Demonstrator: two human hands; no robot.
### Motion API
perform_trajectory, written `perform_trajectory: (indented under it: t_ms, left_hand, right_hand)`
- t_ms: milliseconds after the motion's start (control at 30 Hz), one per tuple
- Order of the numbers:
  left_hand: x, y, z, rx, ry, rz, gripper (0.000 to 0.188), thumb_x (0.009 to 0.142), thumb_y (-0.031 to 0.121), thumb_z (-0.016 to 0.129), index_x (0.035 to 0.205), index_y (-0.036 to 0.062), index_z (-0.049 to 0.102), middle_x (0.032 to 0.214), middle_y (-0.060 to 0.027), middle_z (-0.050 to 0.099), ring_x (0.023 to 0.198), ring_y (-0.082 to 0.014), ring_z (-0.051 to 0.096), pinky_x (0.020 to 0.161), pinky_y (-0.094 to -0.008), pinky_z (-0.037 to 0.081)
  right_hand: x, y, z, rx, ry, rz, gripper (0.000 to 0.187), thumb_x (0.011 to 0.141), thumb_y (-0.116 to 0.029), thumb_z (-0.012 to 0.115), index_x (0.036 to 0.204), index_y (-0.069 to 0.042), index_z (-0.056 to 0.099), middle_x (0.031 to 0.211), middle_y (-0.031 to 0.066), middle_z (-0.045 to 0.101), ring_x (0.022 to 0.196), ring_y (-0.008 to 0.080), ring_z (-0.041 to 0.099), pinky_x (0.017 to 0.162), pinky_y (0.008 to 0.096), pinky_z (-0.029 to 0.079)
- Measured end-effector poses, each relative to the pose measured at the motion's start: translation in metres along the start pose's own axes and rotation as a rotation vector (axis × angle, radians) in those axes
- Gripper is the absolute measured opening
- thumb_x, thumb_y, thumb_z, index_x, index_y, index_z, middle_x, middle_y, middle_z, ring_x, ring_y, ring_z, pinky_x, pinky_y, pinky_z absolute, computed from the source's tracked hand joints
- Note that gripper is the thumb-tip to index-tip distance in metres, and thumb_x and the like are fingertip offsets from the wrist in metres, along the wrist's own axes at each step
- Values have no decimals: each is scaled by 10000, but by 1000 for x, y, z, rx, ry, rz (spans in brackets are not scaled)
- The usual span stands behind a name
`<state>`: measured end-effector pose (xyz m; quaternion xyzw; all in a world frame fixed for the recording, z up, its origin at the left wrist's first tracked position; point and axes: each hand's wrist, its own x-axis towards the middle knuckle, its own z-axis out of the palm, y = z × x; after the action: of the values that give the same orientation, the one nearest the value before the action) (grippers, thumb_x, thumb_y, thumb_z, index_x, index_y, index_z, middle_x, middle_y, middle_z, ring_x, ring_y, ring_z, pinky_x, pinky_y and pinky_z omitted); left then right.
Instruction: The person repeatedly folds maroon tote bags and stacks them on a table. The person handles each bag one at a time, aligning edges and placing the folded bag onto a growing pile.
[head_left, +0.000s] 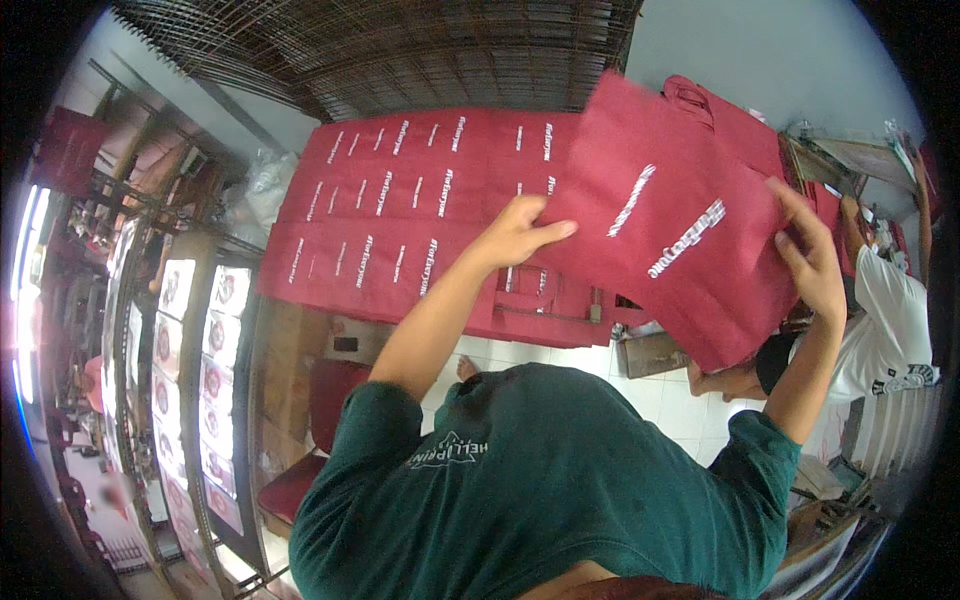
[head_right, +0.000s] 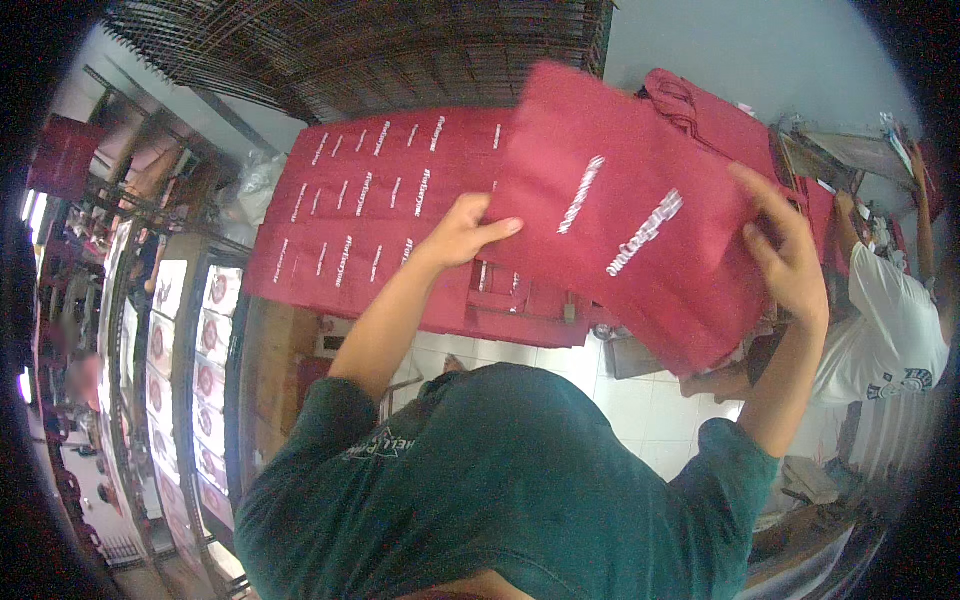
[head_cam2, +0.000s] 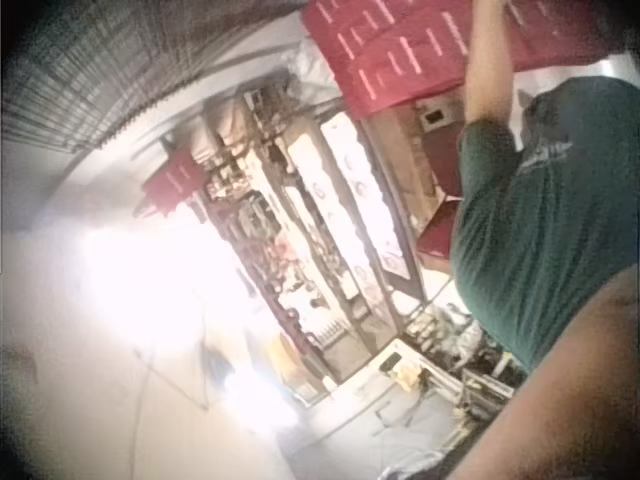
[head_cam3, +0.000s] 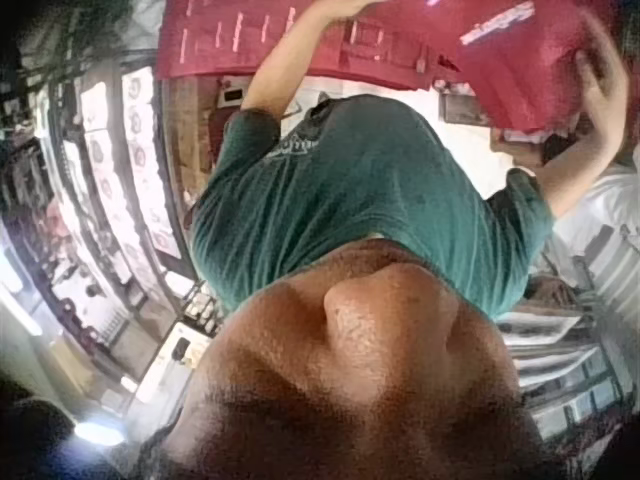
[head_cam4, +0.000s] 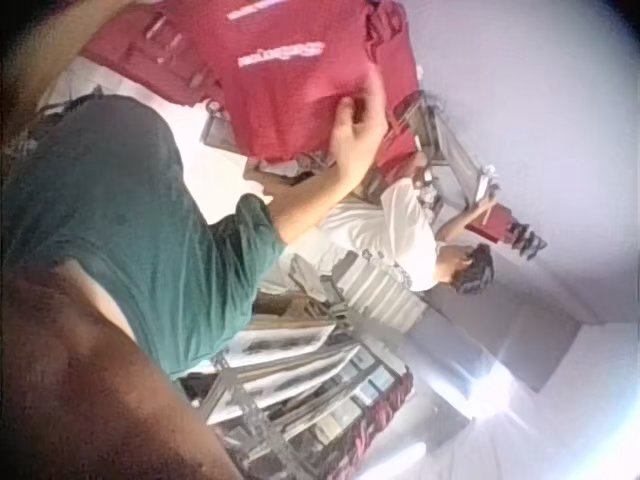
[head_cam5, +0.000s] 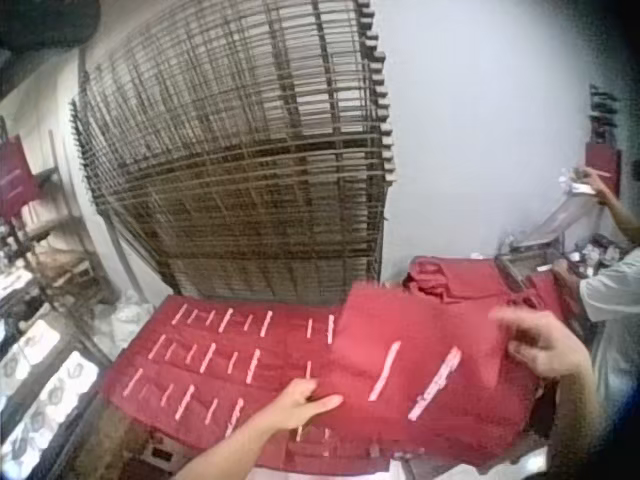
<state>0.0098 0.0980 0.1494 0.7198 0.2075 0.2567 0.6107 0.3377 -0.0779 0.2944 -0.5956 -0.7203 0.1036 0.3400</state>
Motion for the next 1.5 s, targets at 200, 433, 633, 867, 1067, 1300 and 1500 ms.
perform_trajectory:
  t_ms: [200,433,633,867,1067,1300,1500]
  left_hand:
    - [96,87,70,349,-149,176,308,812,216,623,1011,-17,586,923,-108,643,838,-157,589,754,-318,452]
    - [143,133,107,287,-185,234,519,765,161,599,1206,-75,461,1007,-178,609,844,-181,574,752,-300,454]
    - [66,129,14,-45,49,294,570,736,29,518,1281,-77,386,832,-60,567,685,-76,509,624,-209,429]
    - [-81,-3,-47,93,454,-70,649,741,-91,516,1348,-20,297,1210,-106,522,1062,-160,522,872,-259,424]
    - [-164,-209,-28,410,767,-418,507,717,63,672,1191,55,492,719,-69,595,628,-162,569,584,-298,461]
    - [-184,-251,-33,600,709,-458,226,722,133,662,936,64,652,833,-133,645,739,-265,632,667,-373,502]
    - [-181,-246,-42,616,602,-452,228,733,144,648,945,61,657,862,-143,645,749,-259,637,675,-364,504]
  right_hand:
    - [-142,123,40,147,692,653,214,871,-241,593,868,-27,577,741,-7,506,658,114,456,624,266,395]
    - [-219,62,240,1738,111,992,993,690,-842,245,1143,1,509,884,119,632,751,231,583,617,325,445]
    - [-111,33,226,1960,209,485,872,761,-719,364,1327,-56,348,1246,170,489,1079,283,528,867,449,444]
    - [-79,66,244,1278,391,679,450,809,-7,576,1227,-59,418,1169,81,541,1020,168,544,869,329,437]
    - [-113,106,361,859,234,830,382,806,-5,563,1155,-42,414,1063,101,550,930,186,551,772,283,448]
    - [-118,95,394,665,276,1089,375,797,-50,575,1134,-24,412,929,99,563,817,172,548,666,295,446]
    - [-126,101,406,534,385,1012,264,793,-67,585,1027,-21,473,814,94,567,755,184,555,652,300,437]
